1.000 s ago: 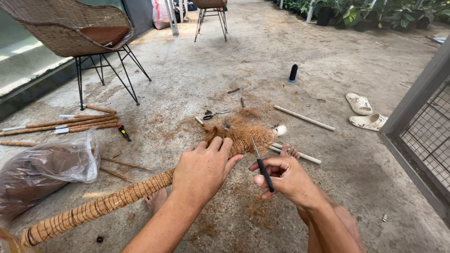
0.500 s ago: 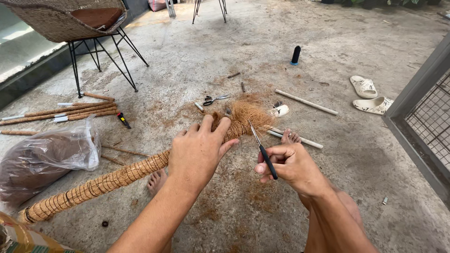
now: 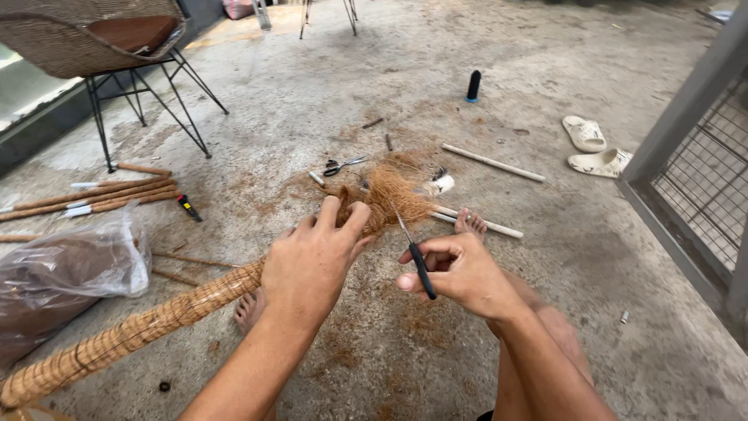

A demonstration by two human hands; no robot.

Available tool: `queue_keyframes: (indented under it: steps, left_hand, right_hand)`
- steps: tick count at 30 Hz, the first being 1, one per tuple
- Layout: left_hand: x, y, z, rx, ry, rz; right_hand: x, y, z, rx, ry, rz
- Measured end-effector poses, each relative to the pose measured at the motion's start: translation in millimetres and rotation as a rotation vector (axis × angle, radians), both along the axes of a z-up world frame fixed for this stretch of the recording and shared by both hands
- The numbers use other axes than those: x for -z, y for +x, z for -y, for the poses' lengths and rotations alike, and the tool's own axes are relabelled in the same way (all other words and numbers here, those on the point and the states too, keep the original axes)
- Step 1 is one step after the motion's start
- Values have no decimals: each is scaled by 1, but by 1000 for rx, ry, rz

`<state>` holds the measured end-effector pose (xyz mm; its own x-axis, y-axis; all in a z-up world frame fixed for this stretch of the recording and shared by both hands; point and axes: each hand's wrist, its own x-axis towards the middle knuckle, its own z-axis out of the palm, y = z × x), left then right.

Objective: The person constructs a plant support pole by wrapping coconut fiber around a PVC pipe, securing it with wire and tape, and trimming excess fiber with scissors.

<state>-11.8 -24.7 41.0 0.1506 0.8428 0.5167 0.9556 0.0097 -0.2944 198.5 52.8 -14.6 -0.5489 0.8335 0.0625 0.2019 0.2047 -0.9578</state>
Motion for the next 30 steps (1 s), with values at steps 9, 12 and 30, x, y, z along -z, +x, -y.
queue_keyframes:
  steps: [9,12,30]
  left_hand:
    - [8,0,-3,39,17,-43]
    - [5,2,2,11,13,-9]
    - [5,4,3,-43,-122,-2]
  right_hand:
    - [-6,-6,-1,84,109,151]
    - [-7,-3,-1,68,88,150]
    - [-5,-2,-5,-39,-46,264]
